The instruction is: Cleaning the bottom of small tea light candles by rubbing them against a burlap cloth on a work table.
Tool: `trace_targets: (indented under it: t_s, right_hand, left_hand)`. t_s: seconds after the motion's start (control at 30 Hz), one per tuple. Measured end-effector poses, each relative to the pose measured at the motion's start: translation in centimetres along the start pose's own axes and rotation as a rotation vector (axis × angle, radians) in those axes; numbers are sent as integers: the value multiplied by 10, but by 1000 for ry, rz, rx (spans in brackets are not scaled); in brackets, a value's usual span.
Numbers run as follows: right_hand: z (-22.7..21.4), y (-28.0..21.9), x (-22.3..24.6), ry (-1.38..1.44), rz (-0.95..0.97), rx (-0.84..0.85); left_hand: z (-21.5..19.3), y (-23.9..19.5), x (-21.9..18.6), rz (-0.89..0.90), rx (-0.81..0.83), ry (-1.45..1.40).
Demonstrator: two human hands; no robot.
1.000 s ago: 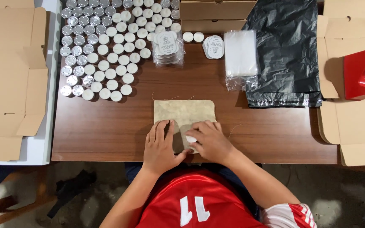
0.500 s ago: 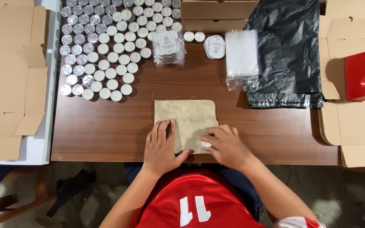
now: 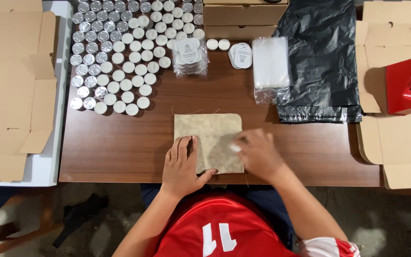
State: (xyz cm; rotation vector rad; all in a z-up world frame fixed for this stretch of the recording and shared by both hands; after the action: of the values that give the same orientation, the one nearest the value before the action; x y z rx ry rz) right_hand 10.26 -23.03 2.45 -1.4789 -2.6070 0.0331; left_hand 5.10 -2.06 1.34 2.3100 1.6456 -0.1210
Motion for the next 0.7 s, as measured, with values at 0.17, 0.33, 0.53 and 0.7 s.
trace_targets:
  t_s: [0.17, 0.33, 0.53, 0.7]
  right_hand:
    - [6, 1, -13, 116, 68, -211]
    - [0, 14, 42, 189, -131, -99]
    - [12, 31, -23, 83, 39, -195]
    - [2, 52, 44, 276, -229, -206]
  left_hand:
    - [-3, 1, -2, -9, 1, -2]
    - [-2, 0, 0, -14, 12, -52]
    - [-10, 2, -2, 2, -25, -38]
    - [0, -22, 2, 89, -395, -95]
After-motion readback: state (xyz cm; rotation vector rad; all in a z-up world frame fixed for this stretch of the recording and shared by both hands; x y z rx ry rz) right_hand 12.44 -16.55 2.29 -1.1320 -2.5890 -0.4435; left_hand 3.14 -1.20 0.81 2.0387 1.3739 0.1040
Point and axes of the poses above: each hand's wrist, its own y-axis towards the middle knuckle, its own z-axis out of the palm, x = y × z, the point moved 6 cm from there along y, towards the middle knuckle, and after that the axes turned 4 degrees about -y, right-handed, at the moved point
